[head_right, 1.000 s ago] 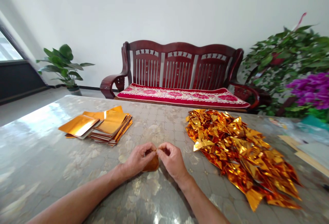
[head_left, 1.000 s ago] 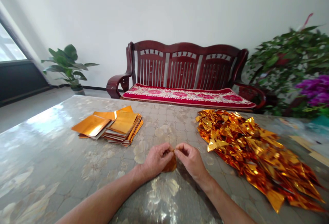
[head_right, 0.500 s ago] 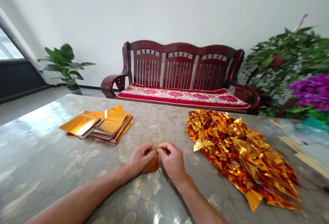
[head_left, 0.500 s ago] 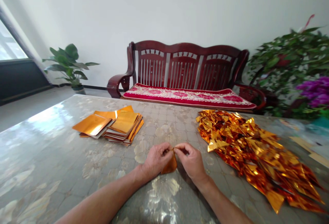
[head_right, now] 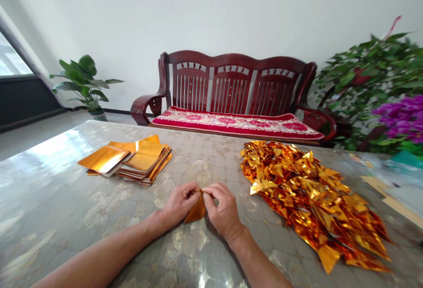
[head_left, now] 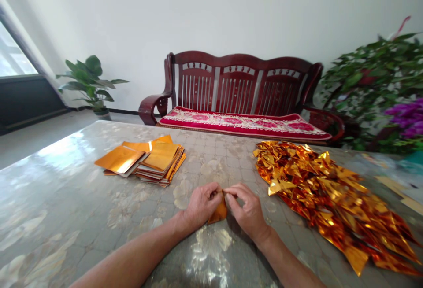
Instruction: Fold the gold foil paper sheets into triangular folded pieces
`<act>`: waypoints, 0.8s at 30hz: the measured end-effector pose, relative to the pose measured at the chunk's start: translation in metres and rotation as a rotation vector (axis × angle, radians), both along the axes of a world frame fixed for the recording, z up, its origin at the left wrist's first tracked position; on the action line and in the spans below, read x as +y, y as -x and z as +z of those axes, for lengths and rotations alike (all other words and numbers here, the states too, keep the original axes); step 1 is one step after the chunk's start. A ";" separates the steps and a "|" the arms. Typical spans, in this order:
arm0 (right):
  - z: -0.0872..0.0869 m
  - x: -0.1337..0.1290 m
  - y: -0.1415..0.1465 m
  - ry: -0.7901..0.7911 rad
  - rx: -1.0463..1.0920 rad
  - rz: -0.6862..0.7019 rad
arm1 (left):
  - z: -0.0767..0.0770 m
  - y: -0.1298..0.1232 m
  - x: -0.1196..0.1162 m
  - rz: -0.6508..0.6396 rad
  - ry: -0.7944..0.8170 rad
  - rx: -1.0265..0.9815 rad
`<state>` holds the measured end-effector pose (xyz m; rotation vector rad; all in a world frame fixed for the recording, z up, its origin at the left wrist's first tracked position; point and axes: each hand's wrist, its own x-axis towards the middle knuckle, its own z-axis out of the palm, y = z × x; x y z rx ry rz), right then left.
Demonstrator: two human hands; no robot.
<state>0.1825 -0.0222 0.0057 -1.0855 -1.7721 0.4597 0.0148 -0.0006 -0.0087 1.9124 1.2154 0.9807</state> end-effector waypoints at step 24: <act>-0.005 0.010 -0.001 0.624 0.486 0.169 | 0.006 0.003 0.000 -0.143 0.015 0.010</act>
